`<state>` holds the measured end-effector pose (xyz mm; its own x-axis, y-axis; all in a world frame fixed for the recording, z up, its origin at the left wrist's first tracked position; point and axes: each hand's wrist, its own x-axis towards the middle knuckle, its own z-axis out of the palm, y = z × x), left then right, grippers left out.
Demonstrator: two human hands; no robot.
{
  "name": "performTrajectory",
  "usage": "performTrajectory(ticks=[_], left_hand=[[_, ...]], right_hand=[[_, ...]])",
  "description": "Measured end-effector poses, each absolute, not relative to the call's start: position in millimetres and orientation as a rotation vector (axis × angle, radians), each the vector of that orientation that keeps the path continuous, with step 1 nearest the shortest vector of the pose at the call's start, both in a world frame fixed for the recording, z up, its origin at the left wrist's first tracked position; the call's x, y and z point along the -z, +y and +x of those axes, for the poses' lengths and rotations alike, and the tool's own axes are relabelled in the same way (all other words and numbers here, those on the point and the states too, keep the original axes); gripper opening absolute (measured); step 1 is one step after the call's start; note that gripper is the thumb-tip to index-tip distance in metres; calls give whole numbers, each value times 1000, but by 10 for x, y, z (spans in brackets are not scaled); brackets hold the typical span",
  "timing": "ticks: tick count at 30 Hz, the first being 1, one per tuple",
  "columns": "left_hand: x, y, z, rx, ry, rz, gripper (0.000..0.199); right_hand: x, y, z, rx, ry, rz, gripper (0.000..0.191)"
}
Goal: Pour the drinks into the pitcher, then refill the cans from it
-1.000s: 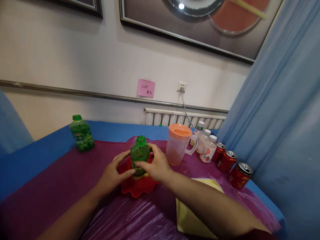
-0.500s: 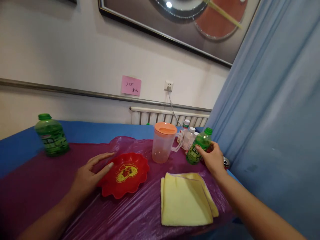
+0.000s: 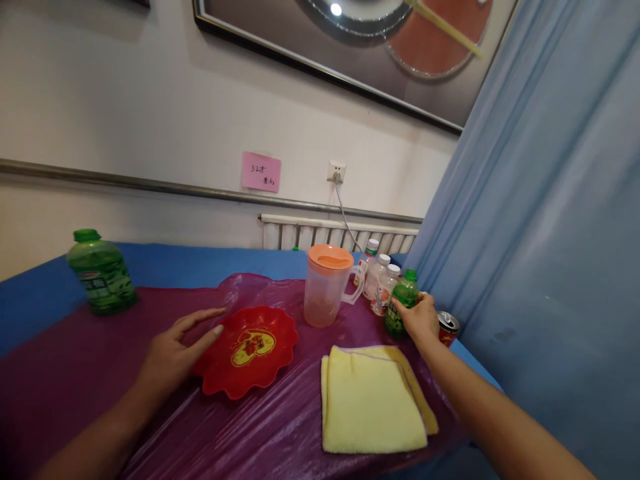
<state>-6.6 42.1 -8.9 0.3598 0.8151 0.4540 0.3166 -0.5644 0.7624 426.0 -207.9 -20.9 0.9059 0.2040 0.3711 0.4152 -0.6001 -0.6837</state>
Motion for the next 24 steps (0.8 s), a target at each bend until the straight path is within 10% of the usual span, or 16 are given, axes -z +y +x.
performTrajectory(ticks=[19,24], left_hand=[[53,338,-52,-1163,973,2026,40],[71,324,-52,-1157,962,1993,38]], right_hand=[[284,-2292,3892,382,-543,-2113,73],[530,-2407,3090,-83,-1084,-2094,51]])
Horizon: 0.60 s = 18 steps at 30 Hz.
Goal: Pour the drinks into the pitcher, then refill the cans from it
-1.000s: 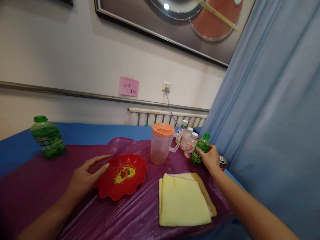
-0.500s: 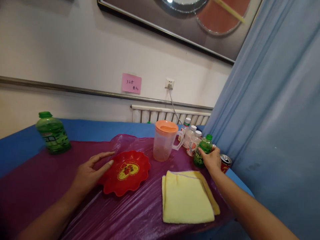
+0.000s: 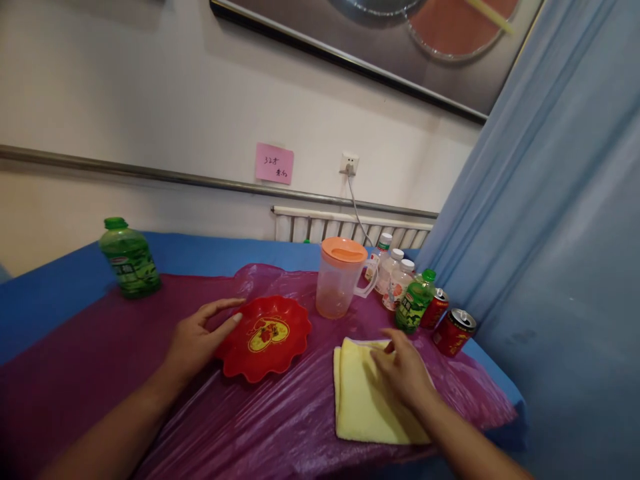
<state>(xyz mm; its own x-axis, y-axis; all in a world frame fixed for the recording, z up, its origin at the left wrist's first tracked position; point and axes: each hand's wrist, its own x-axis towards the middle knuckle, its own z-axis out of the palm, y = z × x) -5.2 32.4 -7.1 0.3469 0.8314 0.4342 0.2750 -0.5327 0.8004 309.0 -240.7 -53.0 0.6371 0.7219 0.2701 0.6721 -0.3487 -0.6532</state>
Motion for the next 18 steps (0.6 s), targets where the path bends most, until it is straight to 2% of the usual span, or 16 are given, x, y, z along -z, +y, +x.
performTrajectory(ticks=[4,8,11,15,18], left_hand=[[131,369,-64,-1163,991,1946,41],[175,425,-79,-1165,1018,1864,45],[180,434,-79,-1170,1000,1824,44],[193,429,-70,-1170,985,1733,39],[235,450,-62,-1171,979,1547,37]], right_hand=[[533,-2320,2662,-201,-1427,-2137,51],[430,-2238,2656,-247,-1532,-2264,25],[397,-2255,2752,-235,-1548,-2293,21],[336,-2285,2653,-38,-1544,-2164,32],[257,-2176,2246,76,-1746,-1868,39]])
